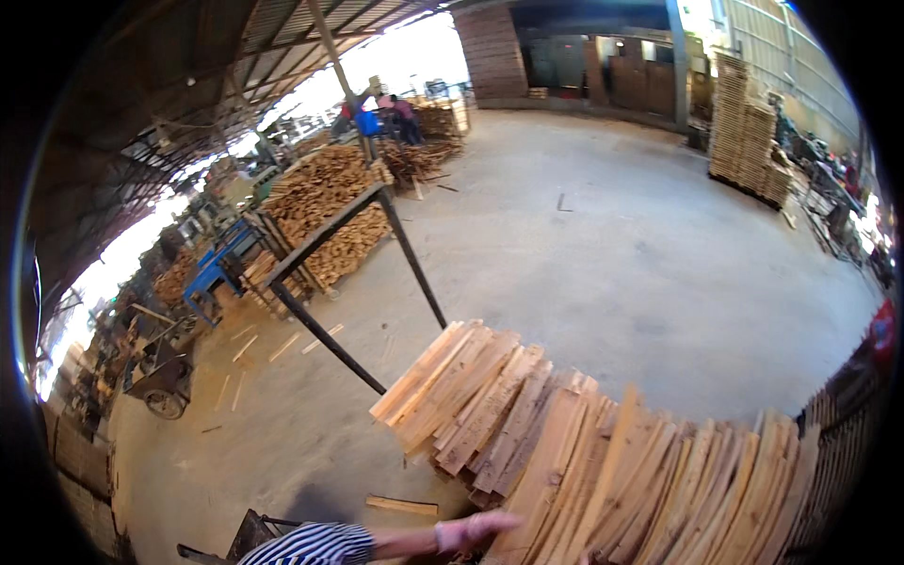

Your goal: The person repeatedly picks up wooden planks from a large vertical rack and places them onto a growing horizontal stack on the floor. The worker wears pink gloves and handles the planks one by one or in small groups, moving between the rack and the stack throughout the clip.

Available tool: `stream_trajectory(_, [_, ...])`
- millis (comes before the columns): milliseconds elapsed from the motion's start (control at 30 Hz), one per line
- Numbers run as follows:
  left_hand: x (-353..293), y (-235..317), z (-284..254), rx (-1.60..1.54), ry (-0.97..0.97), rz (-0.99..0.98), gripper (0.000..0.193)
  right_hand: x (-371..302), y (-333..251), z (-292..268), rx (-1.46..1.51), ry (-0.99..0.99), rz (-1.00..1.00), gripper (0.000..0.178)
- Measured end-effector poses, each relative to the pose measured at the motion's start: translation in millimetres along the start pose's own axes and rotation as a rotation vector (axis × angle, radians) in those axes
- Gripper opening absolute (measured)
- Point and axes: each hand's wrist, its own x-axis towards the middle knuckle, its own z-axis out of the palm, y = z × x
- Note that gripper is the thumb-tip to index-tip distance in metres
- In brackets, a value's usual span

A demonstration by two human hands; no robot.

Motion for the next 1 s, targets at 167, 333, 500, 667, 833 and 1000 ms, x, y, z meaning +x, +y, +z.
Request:
stream_trajectory(167, [40, 43, 35, 0.283, 0.066, 0.177, 0.041, -11, -15, -10, -0.133, 0.162, -0.212, 0.092])
stream_trajectory(333, [23, 118, 135, 0.156, -0.193, 0.254, 0.073, -69, -69, -17, -0.289, 0.187, -0.193, 0.097])
stream_trajectory(500, [11, 167, 211, 0.294, -0.336, 0.286, 0.089, -116, -138, -4, -0.337, 0.159, -0.239, 0.075])
stream_trajectory(667, [18, 209, 289, 0.299, -0.500, 0.171, 0.079, -138, -160, -4, 0.117, 0.447, -0.498, 0.078])
stream_trajectory(833, [46, 231, 359, 0.347, -0.879, 0.145, 0.046, -204, -236, 22, 0.074, 0.658, -0.604, 0.099])
stream_trajectory(1000, [77, 232, 398, 0.394, -0.918, 0.171, 0.032, -271, -276, 32, -0.021, 0.878, -0.723, 0.107])
